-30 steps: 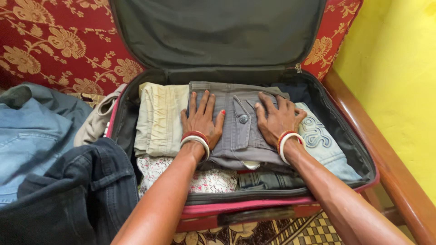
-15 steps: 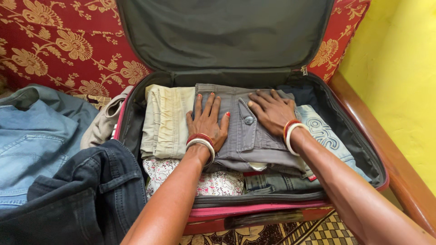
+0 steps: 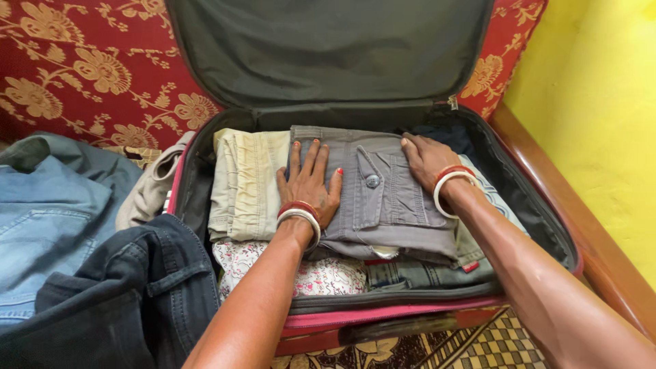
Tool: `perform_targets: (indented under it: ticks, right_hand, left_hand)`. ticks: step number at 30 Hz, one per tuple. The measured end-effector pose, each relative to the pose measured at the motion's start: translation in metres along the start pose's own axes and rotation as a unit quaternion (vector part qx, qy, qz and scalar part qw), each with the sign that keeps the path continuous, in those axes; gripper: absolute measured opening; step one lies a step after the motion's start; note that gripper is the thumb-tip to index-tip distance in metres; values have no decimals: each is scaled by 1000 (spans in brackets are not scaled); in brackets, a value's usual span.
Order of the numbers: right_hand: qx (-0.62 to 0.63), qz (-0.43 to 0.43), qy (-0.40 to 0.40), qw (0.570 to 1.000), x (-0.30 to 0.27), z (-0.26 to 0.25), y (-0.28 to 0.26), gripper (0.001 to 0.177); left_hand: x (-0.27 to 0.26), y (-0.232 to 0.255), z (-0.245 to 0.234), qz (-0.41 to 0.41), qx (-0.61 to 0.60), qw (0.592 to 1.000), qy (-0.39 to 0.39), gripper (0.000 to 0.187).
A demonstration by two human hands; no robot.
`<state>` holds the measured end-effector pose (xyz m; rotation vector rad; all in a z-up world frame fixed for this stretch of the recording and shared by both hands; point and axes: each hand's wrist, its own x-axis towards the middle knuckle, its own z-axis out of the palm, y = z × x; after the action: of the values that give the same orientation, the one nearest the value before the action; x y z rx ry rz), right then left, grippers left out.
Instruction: The person packs a suitcase by placing folded clothes into the main compartment and smoothing them out by hand.
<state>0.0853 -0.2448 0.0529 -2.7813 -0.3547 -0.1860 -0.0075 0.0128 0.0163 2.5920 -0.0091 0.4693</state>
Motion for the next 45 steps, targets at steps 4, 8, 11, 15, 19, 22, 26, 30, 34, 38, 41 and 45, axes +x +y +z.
perform_targets:
  ticks: [4, 8, 11, 15, 19, 22, 26, 30, 34, 38, 41, 45]
  right_hand:
    - [-82, 40, 8, 996, -31, -13, -2, 65]
    - [-86, 28, 78, 993, -76, 7, -55, 72]
    - [-88, -1, 91, 992, -89, 4, -64, 71]
    - [-83, 34, 91, 992, -83, 9, -65, 66]
    - [-79, 34, 101, 991, -80, 13, -61, 64]
    - [-71, 35, 119, 990, -78, 11, -59, 59]
    - [-14, 85, 130, 988, -76, 9, -58, 53]
    - [-16, 135, 194, 971, -75, 0, -56, 56]
    - [24, 159, 223, 962, -91, -5, -44, 59]
    - [92, 209, 184, 956, -94, -12, -24, 75]
    - [119, 246, 148, 950, -94, -16, -18, 81]
    - [227, 226, 77, 944, -91, -26, -18, 80]
  left_hand:
    - [3, -1, 1, 4, 11, 1000, 6, 64]
    - [0, -3, 1, 4, 16, 1000, 2, 63]
    - [2, -1, 2, 0, 13, 1000, 4, 64]
    - [2, -3, 6, -1, 16, 1000, 7, 65]
    - [1, -5, 6, 5, 9, 997, 78, 65]
    - [-1, 3, 0, -55, 34, 995, 72, 68]
    - [-10, 9, -4, -141, 27, 988, 51, 81]
    - [-20, 4, -11, -168, 5, 984, 65, 80]
    - [-31, -1, -21, -226, -24, 974, 1, 75]
    - [-26, -3, -40, -278, -83, 955, -61, 86]
    - [-21, -4, -47, -261, -77, 958, -87, 99]
    - [-20, -5, -53, -250, -115, 957, -95, 104]
